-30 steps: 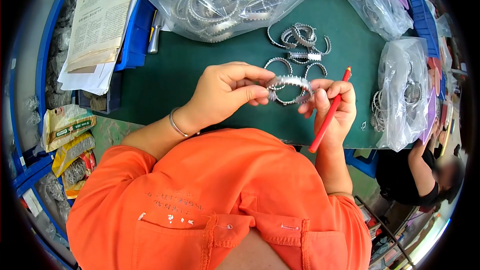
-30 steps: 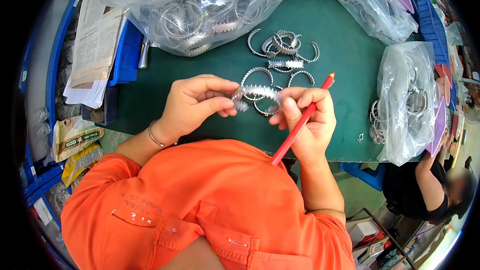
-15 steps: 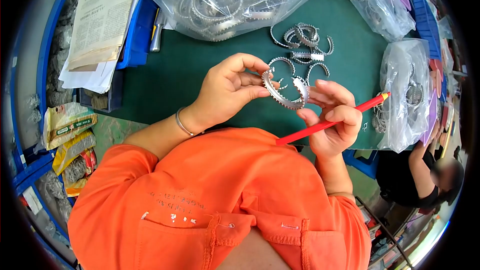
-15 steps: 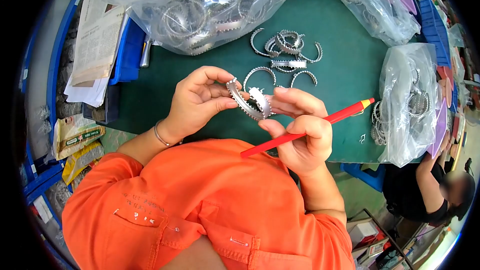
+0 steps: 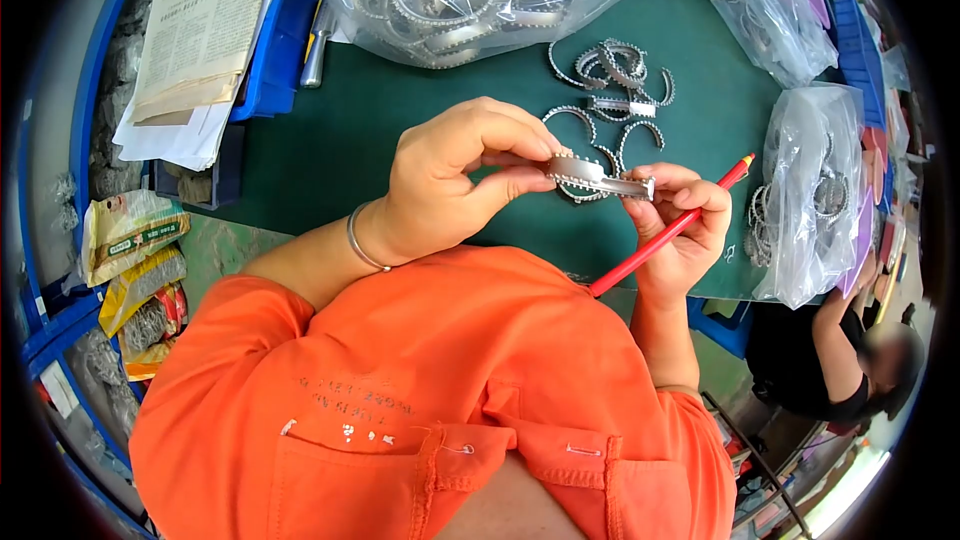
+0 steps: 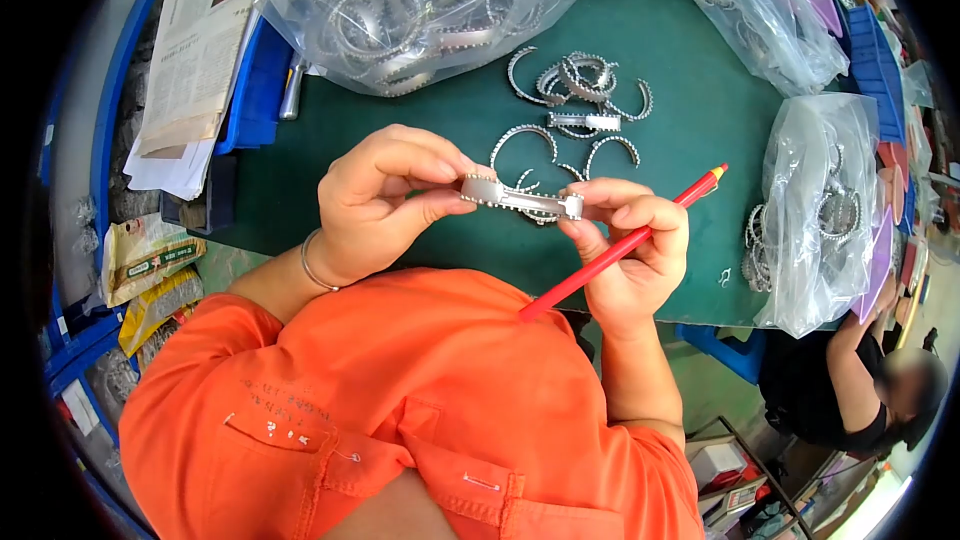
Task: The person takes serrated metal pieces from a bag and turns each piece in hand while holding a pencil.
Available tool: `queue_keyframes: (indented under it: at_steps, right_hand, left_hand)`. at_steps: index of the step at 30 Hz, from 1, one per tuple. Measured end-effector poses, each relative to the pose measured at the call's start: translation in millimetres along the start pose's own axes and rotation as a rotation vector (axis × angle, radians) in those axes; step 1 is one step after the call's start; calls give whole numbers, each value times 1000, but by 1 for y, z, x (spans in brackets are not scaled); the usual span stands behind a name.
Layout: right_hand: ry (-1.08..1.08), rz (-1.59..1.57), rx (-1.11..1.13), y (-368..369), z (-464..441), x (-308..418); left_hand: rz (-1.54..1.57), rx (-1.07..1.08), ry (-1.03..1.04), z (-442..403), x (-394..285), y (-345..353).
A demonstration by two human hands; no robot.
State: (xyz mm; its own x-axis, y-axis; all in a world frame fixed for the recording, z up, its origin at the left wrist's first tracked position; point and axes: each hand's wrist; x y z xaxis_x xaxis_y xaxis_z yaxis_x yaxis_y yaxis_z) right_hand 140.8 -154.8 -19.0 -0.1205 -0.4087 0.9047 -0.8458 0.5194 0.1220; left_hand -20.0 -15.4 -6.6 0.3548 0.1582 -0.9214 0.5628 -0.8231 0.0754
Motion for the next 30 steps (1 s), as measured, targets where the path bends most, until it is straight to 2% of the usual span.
queue_keyframes:
  at_steps: [3, 6, 8, 10, 12, 13, 14, 15, 16, 17, 18, 19, 20, 22, 24, 25, 26, 28, 30]
  right_hand:
    - [62, -27, -63, 3, 0, 2]
    - [-5, 135, 15, 0, 1, -3]
    - [11, 134, 28, -2, 2, -7]
    - [42, 183, 78, -4, 1, -6]
    - [123, 107, -34, -1, 3, 0]
    - [159, 72, -84, -5, 5, -2]
    - [99, 59, -112, -6, 0, 0]
    - [128, 102, -151, -10, -2, 2]
    - [163, 148, -191, -14, -3, 3]
    - [151, 169, -209, -17, -5, 3]
    - [145, 194, -230, -21, -6, 3]
    - [150, 263, -252, -25, -7, 4]
    - [152, 302, -268, -30, -9, 4]
    - [136, 483, -286, -40, -12, 2]
    - [133, 587, -246, -48, -16, -5]
    - [145, 642, -223, -49, -16, -10]
    - [154, 690, -194, -50, -17, -16]
    - [192, 798, -87, -53, -17, -32]
    - [191, 824, -85, -50, -21, -35]
  left_hand:
    - [-52, 0, 65, -1, -1, 1]
    - [-198, 41, 155, -8, -8, 2]
    - [-290, 233, 281, -16, -11, 3]
    - [-329, 302, 401, -16, -12, 5]
    - [-409, 312, 555, -30, -16, -1]
    - [-448, 289, 609, -43, -31, -9]
    - [-580, 215, 687, -56, -43, -17]
    - [-717, 131, 759, -69, -49, -29]
    - [-835, -50, 877, -85, -54, -38]
    - [-993, -122, 913, -101, -61, -53]
    - [-1080, -199, 882, -115, -63, -63]
    - [-1153, -211, 739, -124, -67, -69]
    - [-1177, -279, 460, -121, -71, -59]
    - [-1139, -372, 471, -121, -64, -65]
    - [-983, -467, 695, -112, -61, -50]
    - [-905, -470, 727, -104, -56, -49]
    - [-816, -426, 704, -92, -52, -36]
    - [-743, -128, 621, -74, -47, -18]
    - [-615, 97, 493, -62, -35, -5]
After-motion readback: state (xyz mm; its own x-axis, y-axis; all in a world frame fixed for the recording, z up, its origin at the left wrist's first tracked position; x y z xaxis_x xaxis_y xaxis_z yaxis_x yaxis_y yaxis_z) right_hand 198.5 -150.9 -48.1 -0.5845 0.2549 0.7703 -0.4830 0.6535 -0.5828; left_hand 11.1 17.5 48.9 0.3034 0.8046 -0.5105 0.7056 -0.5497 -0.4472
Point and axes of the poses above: each hand's wrist, its own z-axis away from the middle knuckle, its own y-axis out of the palm, x = y × z, and after that the axes turned 1 degree about z, right-handed
